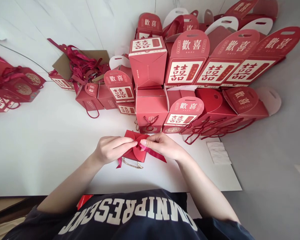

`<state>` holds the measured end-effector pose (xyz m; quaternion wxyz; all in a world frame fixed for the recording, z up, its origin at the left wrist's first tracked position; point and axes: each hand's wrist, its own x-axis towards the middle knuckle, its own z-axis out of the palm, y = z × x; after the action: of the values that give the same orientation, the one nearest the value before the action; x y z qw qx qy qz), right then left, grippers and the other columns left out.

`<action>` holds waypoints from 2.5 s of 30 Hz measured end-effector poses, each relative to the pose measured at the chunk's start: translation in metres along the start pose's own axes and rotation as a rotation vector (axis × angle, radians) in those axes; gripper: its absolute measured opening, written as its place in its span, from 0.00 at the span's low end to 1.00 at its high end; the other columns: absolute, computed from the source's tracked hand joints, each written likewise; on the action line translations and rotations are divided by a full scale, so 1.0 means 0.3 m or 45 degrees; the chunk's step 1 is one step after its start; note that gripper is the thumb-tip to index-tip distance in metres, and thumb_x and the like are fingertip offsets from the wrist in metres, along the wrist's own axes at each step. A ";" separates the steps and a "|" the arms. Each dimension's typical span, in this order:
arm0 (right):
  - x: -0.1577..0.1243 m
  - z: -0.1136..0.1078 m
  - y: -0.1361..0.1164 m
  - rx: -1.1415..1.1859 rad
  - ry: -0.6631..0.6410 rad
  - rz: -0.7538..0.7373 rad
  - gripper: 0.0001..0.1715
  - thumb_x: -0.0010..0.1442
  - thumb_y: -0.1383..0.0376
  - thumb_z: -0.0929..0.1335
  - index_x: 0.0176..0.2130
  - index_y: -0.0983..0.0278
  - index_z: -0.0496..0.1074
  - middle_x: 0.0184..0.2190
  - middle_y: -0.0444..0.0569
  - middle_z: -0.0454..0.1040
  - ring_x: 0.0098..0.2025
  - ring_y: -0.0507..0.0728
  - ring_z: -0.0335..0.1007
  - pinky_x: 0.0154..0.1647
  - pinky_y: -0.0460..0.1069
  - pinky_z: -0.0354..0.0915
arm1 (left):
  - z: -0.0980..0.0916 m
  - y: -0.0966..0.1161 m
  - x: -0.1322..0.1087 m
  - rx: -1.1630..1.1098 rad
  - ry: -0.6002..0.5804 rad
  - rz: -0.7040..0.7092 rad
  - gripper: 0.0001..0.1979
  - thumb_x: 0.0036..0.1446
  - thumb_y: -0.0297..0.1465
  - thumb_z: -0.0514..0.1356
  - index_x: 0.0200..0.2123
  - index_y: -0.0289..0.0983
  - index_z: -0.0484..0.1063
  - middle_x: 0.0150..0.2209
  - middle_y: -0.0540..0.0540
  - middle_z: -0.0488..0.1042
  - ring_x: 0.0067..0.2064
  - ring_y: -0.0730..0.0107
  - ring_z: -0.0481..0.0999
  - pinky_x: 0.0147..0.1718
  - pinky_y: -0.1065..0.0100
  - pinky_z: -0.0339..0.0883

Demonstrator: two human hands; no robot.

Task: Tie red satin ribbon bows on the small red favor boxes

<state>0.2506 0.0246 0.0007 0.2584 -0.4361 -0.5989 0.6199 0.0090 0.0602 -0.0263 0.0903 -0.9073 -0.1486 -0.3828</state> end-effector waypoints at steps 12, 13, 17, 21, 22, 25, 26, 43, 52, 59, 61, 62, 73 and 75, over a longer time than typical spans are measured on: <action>0.039 -0.008 -0.028 -0.051 -0.009 0.149 0.24 0.58 0.46 0.70 0.33 0.66 0.77 0.17 0.40 0.66 0.17 0.47 0.57 0.19 0.44 0.54 | 0.008 0.004 -0.002 -0.150 -0.041 -0.095 0.10 0.60 0.23 0.61 0.45 0.36 0.75 0.38 0.48 0.80 0.35 0.73 0.79 0.34 0.71 0.73; 0.044 -0.008 -0.022 -0.057 0.017 0.161 0.24 0.56 0.46 0.71 0.33 0.66 0.78 0.17 0.40 0.66 0.16 0.46 0.56 0.18 0.44 0.53 | 0.008 0.005 0.001 -0.181 -0.047 -0.132 0.09 0.60 0.23 0.61 0.44 0.37 0.75 0.38 0.48 0.80 0.35 0.73 0.78 0.35 0.72 0.73; 0.056 -0.008 0.006 0.003 0.042 0.194 0.24 0.53 0.48 0.73 0.37 0.66 0.79 0.18 0.41 0.68 0.16 0.47 0.60 0.16 0.43 0.51 | 0.000 0.009 0.020 -0.381 -0.109 -0.343 0.07 0.61 0.24 0.61 0.41 0.38 0.77 0.37 0.48 0.79 0.36 0.75 0.79 0.38 0.74 0.74; 0.059 -0.010 0.021 0.051 0.029 0.218 0.23 0.52 0.49 0.74 0.35 0.66 0.78 0.17 0.41 0.67 0.17 0.48 0.62 0.15 0.42 0.51 | -0.029 0.010 0.045 -0.602 -0.246 -0.697 0.03 0.57 0.30 0.66 0.34 0.36 0.77 0.29 0.49 0.74 0.28 0.77 0.73 0.30 0.75 0.69; 0.059 -0.010 0.023 0.058 0.034 0.220 0.23 0.52 0.49 0.75 0.35 0.67 0.78 0.17 0.41 0.68 0.17 0.47 0.62 0.15 0.42 0.51 | -0.039 0.009 0.051 -0.651 -0.300 -0.797 0.05 0.57 0.32 0.66 0.32 0.36 0.77 0.27 0.50 0.73 0.26 0.78 0.71 0.27 0.75 0.67; 0.059 -0.011 0.024 0.083 0.056 0.217 0.23 0.50 0.49 0.76 0.32 0.67 0.77 0.17 0.40 0.68 0.16 0.47 0.60 0.15 0.43 0.51 | -0.068 -0.001 0.065 -0.805 -0.457 -1.077 0.12 0.56 0.38 0.66 0.28 0.35 0.76 0.23 0.52 0.70 0.22 0.79 0.64 0.21 0.75 0.60; 0.058 -0.011 0.024 0.088 0.061 0.219 0.23 0.50 0.49 0.76 0.32 0.66 0.76 0.17 0.40 0.68 0.16 0.46 0.60 0.15 0.43 0.51 | -0.076 -0.007 0.068 -0.863 -0.507 -1.159 0.13 0.55 0.39 0.66 0.28 0.35 0.76 0.21 0.52 0.69 0.21 0.79 0.63 0.20 0.75 0.59; 0.024 -0.050 0.057 0.006 0.145 0.180 0.25 0.51 0.47 0.75 0.30 0.66 0.72 0.19 0.45 0.73 0.16 0.48 0.60 0.15 0.44 0.50 | -0.071 -0.066 0.053 -1.189 -0.693 -1.557 0.17 0.55 0.43 0.64 0.28 0.34 0.72 0.21 0.52 0.68 0.20 0.80 0.60 0.18 0.75 0.52; -0.005 -0.062 0.031 -0.255 0.114 0.143 0.32 0.60 0.41 0.66 0.23 0.65 0.71 0.19 0.43 0.68 0.21 0.50 0.59 0.23 0.47 0.54 | -0.104 -0.094 0.038 -1.117 -0.874 -1.486 0.21 0.53 0.47 0.64 0.24 0.34 0.70 0.19 0.53 0.61 0.21 0.79 0.57 0.18 0.74 0.48; 0.016 -0.015 -0.030 -0.316 0.128 -0.138 0.20 0.61 0.51 0.69 0.29 0.64 0.74 0.26 0.45 0.70 0.28 0.53 0.64 0.31 0.48 0.60 | -0.135 -0.058 0.074 -1.184 -0.893 -1.508 0.19 0.56 0.43 0.63 0.23 0.35 0.69 0.17 0.53 0.63 0.18 0.79 0.62 0.15 0.76 0.53; 0.010 -0.009 -0.053 -0.400 0.150 -0.261 0.16 0.62 0.54 0.69 0.30 0.63 0.74 0.33 0.47 0.74 0.36 0.55 0.68 0.40 0.49 0.63 | -0.149 -0.047 0.085 -1.210 -0.859 -1.543 0.18 0.58 0.43 0.62 0.24 0.35 0.69 0.20 0.50 0.71 0.21 0.75 0.71 0.19 0.75 0.63; 0.004 -0.006 -0.066 -0.442 0.133 -0.280 0.15 0.63 0.55 0.69 0.30 0.63 0.74 0.34 0.47 0.74 0.37 0.55 0.69 0.41 0.49 0.63 | -0.156 -0.043 0.090 -1.216 -0.843 -1.550 0.18 0.60 0.43 0.61 0.25 0.35 0.69 0.22 0.48 0.75 0.23 0.73 0.74 0.21 0.75 0.67; -0.042 -0.023 -0.081 -0.429 -0.099 0.064 0.21 0.65 0.50 0.66 0.31 0.63 0.70 0.22 0.41 0.70 0.24 0.51 0.66 0.27 0.45 0.59 | -0.205 -0.035 0.113 -0.978 -0.896 -1.533 0.18 0.60 0.44 0.60 0.27 0.35 0.72 0.23 0.49 0.75 0.21 0.76 0.72 0.21 0.75 0.65; -0.029 -0.029 -0.065 -0.422 -0.127 0.081 0.22 0.66 0.49 0.64 0.30 0.63 0.69 0.22 0.40 0.67 0.23 0.50 0.63 0.26 0.45 0.57 | -0.207 -0.028 0.106 -1.026 -1.049 -1.603 0.21 0.59 0.48 0.59 0.27 0.35 0.72 0.24 0.47 0.77 0.20 0.73 0.74 0.19 0.74 0.64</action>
<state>0.2583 0.0246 0.0226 0.1332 -0.4601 -0.6910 0.5414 -0.0143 0.0572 0.0400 -0.5304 -0.6852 -0.4987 -0.0247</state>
